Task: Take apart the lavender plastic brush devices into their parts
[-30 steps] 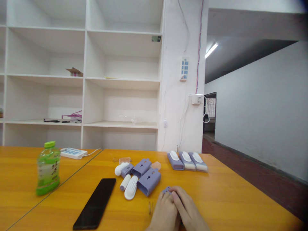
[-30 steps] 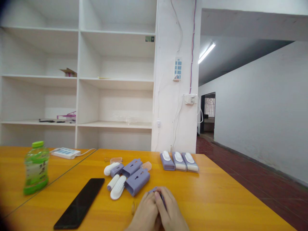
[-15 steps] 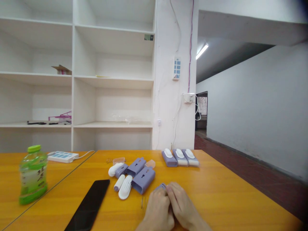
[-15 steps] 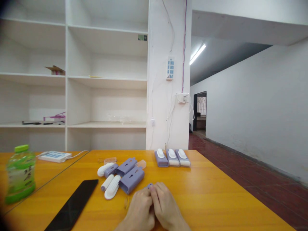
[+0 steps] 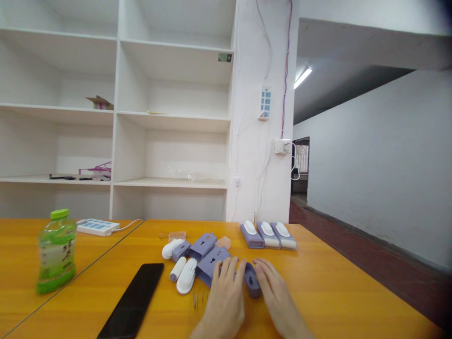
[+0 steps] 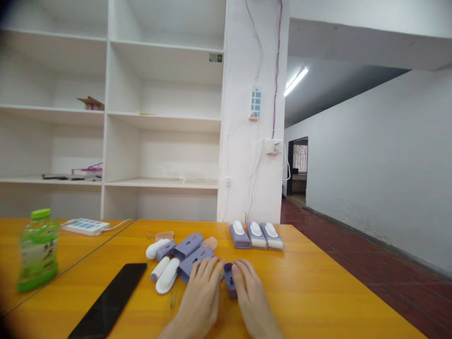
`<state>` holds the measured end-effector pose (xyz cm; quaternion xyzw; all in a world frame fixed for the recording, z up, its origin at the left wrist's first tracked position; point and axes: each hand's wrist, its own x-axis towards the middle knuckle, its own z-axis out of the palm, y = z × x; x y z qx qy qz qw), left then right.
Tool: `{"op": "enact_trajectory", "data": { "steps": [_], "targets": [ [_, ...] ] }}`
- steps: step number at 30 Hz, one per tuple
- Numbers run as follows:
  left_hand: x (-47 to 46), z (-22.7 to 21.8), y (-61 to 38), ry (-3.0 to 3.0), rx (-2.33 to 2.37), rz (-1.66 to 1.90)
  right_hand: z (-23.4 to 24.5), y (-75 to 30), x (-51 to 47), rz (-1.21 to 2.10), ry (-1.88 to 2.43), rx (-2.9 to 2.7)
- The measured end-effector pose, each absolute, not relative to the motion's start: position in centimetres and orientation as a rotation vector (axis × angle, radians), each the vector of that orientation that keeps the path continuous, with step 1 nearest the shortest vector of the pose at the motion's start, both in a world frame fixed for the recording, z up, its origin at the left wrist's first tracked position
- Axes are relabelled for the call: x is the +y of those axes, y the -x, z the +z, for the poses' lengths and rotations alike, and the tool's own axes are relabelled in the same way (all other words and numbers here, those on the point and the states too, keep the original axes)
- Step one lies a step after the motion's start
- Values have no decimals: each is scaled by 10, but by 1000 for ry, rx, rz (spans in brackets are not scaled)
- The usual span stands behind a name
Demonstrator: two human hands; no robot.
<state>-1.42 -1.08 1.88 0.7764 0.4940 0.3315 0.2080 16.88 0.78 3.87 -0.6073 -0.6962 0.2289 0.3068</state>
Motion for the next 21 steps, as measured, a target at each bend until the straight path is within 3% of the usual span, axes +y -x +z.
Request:
{"op": "enact_trajectory", "data": {
  "steps": [5, 10, 21],
  "targets": [
    [-16, 28, 11, -2258, 859, 885, 41, -188, 11, 621, 1708, -1718],
    [-1, 21, 27, -2246, 731, 901, 35, -182, 15, 1071, 1627, -1586],
    [36, -1, 38, -2522, 727, 978, 36, -178, 82, 277, 1765, -2020]
  ]
}}
